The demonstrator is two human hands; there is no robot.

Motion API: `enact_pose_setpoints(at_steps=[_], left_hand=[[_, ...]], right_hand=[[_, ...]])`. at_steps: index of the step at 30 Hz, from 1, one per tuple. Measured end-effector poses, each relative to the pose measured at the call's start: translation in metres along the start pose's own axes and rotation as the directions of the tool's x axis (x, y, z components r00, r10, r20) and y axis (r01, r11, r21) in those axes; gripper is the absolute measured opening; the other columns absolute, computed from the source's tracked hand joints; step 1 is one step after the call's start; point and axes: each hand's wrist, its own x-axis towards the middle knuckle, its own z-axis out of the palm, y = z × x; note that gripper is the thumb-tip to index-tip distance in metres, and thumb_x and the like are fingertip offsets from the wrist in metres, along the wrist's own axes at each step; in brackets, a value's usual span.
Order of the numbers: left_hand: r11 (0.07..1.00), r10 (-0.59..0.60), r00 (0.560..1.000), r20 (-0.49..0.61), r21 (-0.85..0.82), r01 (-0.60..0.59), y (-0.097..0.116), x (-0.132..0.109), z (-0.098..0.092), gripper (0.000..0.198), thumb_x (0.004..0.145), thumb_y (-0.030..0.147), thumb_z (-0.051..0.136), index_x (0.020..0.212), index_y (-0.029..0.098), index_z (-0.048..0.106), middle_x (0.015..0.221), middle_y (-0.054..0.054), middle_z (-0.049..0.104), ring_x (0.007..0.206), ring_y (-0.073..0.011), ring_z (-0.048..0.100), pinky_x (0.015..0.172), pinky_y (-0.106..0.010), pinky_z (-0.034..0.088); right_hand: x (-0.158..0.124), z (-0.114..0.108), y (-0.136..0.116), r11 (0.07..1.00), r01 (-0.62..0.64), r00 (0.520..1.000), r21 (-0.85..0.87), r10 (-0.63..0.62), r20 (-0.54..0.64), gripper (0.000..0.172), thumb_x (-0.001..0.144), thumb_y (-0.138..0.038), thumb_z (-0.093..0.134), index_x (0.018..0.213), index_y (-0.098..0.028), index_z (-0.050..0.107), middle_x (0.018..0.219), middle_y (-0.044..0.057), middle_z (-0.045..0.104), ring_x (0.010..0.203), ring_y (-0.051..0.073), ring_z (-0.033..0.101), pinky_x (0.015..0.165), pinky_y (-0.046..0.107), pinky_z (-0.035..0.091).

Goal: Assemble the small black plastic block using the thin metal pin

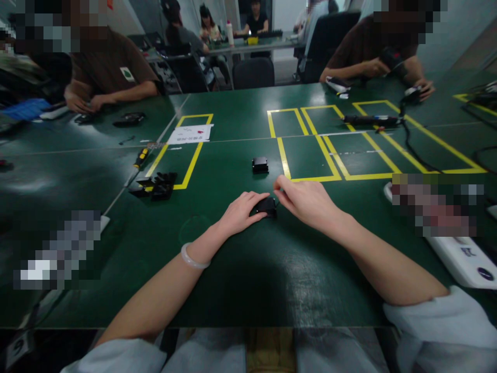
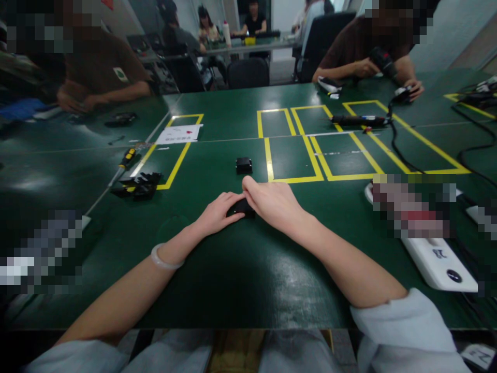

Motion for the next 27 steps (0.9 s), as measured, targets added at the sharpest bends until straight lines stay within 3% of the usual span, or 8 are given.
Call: enact_pose_setpoints(at_steps=[5, 10, 17, 23, 27], left_hand=[[1.0, 0.008, 1.0, -0.003, 0.001, -0.008, -0.0004, -0.0001, 0.0002, 0.051, 0.096, 0.045, 0.053, 0.14, 0.022, 0.043, 0.119, -0.008, 0.058, 0.104, -0.0253, 0.053, 0.091, -0.039, 0.046], [1.0, 0.001, 1.0, -0.002, 0.002, -0.001, 0.0001, 0.0004, -0.0001, 0.051, 0.095, 0.045, 0.054, 0.141, 0.024, 0.043, 0.117, -0.007, 0.058, 0.103, -0.0253, 0.053, 0.089, -0.039, 0.047], [1.0, -0.001, 1.0, 0.01, 0.001, 0.001, 0.0005, 0.0005, -0.001, 0.051, 0.096, 0.046, 0.052, 0.14, 0.023, 0.043, 0.119, -0.008, 0.058, 0.104, -0.0252, 0.052, 0.09, -0.039, 0.047], [1.0, -0.003, 1.0, -0.004, -0.002, 0.003, -0.0001, -0.0003, 0.0001, 0.052, 0.096, 0.046, 0.053, 0.141, 0.024, 0.043, 0.117, -0.007, 0.059, 0.103, -0.0246, 0.053, 0.089, -0.038, 0.047], [1.0, -0.005, 1.0, 0.01, -0.007, 0.005, 0.0004, -0.0002, -0.0007, 0.051, 0.096, 0.046, 0.052, 0.141, 0.023, 0.044, 0.118, -0.008, 0.058, 0.104, -0.0252, 0.052, 0.09, -0.039, 0.047]], right_hand=[[-0.0009, 0.0011, -0.0006, 0.999, 0.022, 0.999, 0.05, -0.02, -0.041, 0.026, 0.097, -0.029, 0.034, 0.11, -0.018, 0.053, 0.081, 0.003, 0.07, 0.065, 0.015, 0.06, 0.055, 0.027, 0.024], [-0.0005, -0.0004, -0.001, 1.0, 0.023, 1.0, 0.003, -0.023, 0.003, 0.037, 0.101, -0.044, 0.03, 0.103, -0.018, 0.057, 0.078, 0.004, 0.07, 0.069, 0.018, 0.063, 0.056, 0.027, 0.024], [-0.0014, 0.0004, -0.0003, 0.999, 0.015, 0.999, 0.041, -0.014, -0.03, 0.027, 0.098, -0.029, 0.032, 0.111, -0.018, 0.053, 0.08, 0.004, 0.07, 0.065, 0.016, 0.061, 0.055, 0.026, 0.023], [-0.0012, -0.0025, -0.0013, 1.0, 0.014, 1.0, 0.02, -0.014, 0.002, 0.035, 0.1, -0.041, 0.03, 0.104, -0.018, 0.056, 0.078, 0.005, 0.07, 0.066, 0.017, 0.061, 0.055, 0.027, 0.023], [-0.0013, -0.003, -0.0008, 0.999, 0.011, 1.0, 0.031, -0.011, -0.001, 0.028, 0.098, -0.031, 0.032, 0.109, -0.018, 0.055, 0.079, 0.004, 0.07, 0.064, 0.016, 0.06, 0.055, 0.027, 0.024]])
